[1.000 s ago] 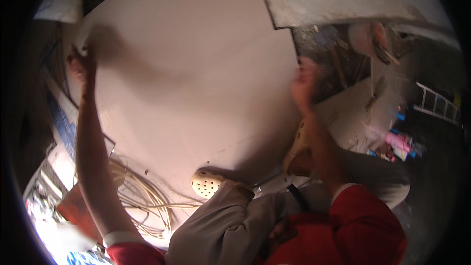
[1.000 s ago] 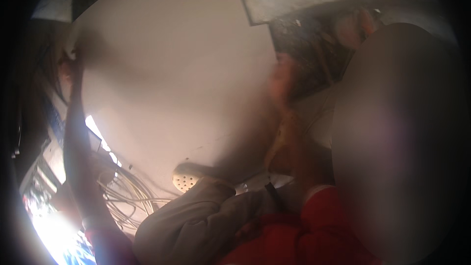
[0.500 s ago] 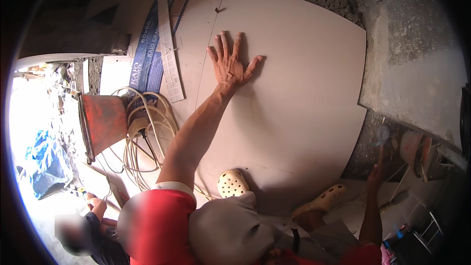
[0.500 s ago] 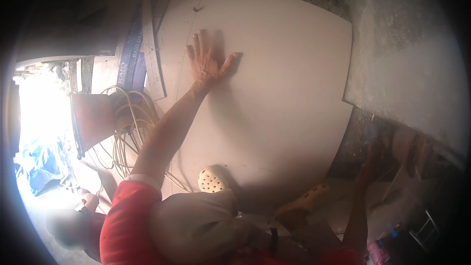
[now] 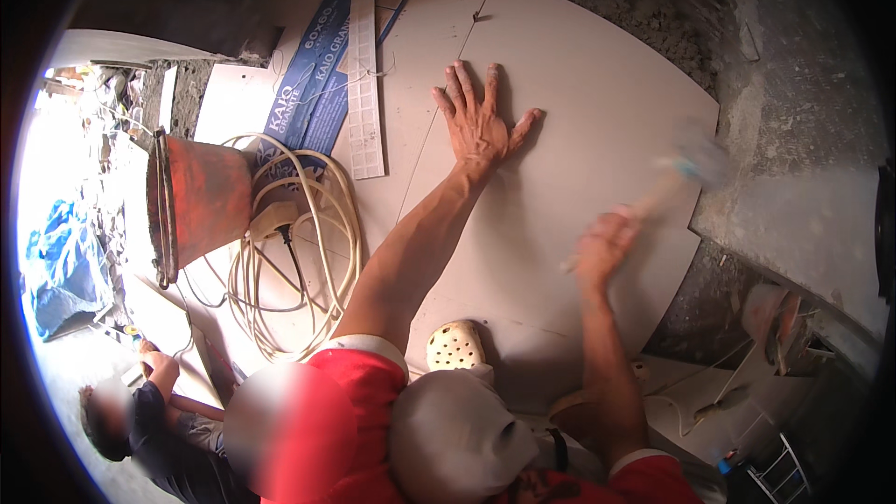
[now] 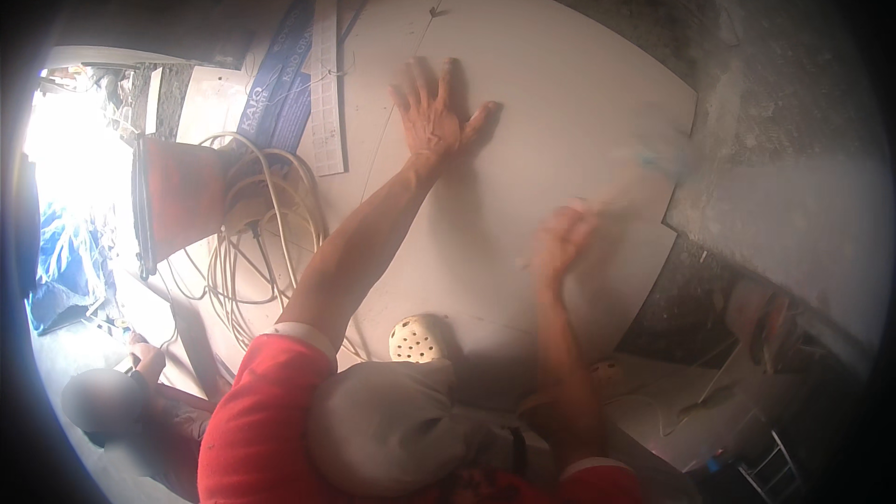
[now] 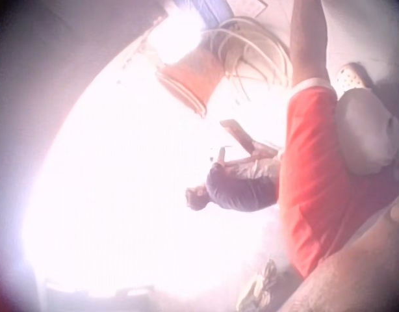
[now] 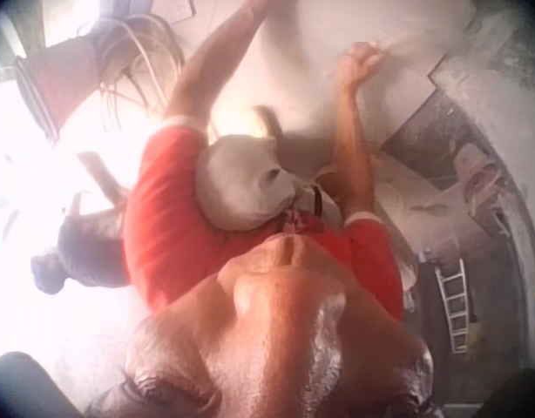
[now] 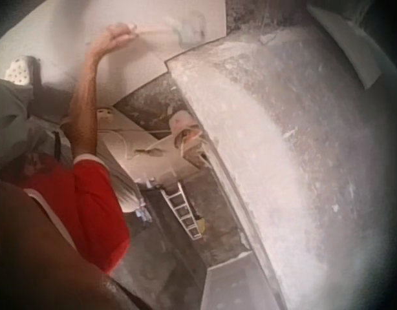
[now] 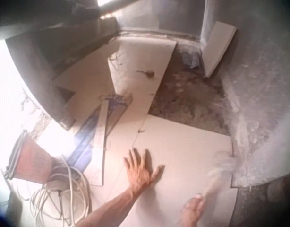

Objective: The person places a large tile on the floor, taps it with a rubber mallet to seat it, and inserts plastic tile spacers between adjacent tiles. The person repeats this process for multiple tiles, adjusting positions and tapping them into place.

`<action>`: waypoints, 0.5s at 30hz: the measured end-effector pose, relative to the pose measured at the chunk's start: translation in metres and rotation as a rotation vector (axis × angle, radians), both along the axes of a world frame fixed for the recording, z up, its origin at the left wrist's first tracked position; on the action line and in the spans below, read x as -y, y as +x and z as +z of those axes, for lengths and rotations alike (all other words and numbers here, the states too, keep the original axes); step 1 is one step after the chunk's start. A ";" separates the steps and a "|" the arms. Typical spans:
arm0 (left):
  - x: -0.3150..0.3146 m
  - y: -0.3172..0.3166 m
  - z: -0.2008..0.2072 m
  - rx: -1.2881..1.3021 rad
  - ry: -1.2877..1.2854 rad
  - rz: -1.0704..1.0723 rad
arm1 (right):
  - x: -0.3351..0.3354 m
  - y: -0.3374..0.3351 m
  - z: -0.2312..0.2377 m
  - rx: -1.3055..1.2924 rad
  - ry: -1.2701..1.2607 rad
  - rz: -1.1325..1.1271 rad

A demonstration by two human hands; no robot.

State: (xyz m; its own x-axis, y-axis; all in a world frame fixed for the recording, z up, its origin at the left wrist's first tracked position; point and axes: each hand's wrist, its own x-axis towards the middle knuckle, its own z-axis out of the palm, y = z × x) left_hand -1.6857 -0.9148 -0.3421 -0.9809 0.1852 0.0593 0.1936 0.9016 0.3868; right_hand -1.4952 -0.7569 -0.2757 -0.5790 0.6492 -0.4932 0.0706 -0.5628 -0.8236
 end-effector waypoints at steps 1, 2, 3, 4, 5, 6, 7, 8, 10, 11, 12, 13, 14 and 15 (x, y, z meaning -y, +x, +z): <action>0.001 0.000 -0.001 0.000 0.011 0.003 | 0.012 -0.009 0.007 0.223 0.098 0.178; 0.001 -0.001 -0.002 -0.002 0.039 0.000 | 0.013 -0.018 0.015 0.501 0.135 0.385; 0.001 -0.002 -0.003 -0.011 0.065 0.004 | 0.015 -0.021 0.022 0.361 0.232 0.334; 0.002 -0.002 -0.004 -0.025 0.065 0.019 | 0.011 -0.023 0.028 0.291 0.284 0.306; 0.002 -0.004 -0.004 -0.014 0.062 0.016 | 0.008 -0.022 0.034 0.272 0.361 0.225; 0.001 -0.005 -0.005 0.025 0.031 0.001 | 0.013 -0.025 0.030 0.089 0.489 0.111; 0.000 -0.005 -0.005 -0.026 0.049 0.008 | 0.008 -0.026 0.030 0.074 0.382 0.018; 0.001 -0.005 -0.005 -0.028 0.027 0.014 | 0.014 -0.026 0.024 0.064 0.310 -0.108; 0.000 -0.004 -0.005 -0.028 0.012 0.019 | 0.017 -0.028 0.013 0.083 0.031 -0.126; 0.000 -0.003 -0.005 -0.027 0.020 0.018 | 0.024 -0.031 0.006 0.112 -0.198 0.000; 0.000 -0.003 -0.005 -0.044 0.036 0.014 | 0.016 -0.031 0.007 0.180 -0.284 0.111; 0.000 -0.002 -0.004 -0.036 0.030 0.000 | 0.024 -0.032 0.005 0.157 -0.241 0.145; 0.000 -0.002 -0.004 -0.053 0.037 0.005 | 0.017 -0.033 0.009 0.161 -0.011 0.165; 0.000 -0.003 -0.004 -0.004 0.022 0.016 | 0.016 -0.033 0.014 0.179 0.253 0.163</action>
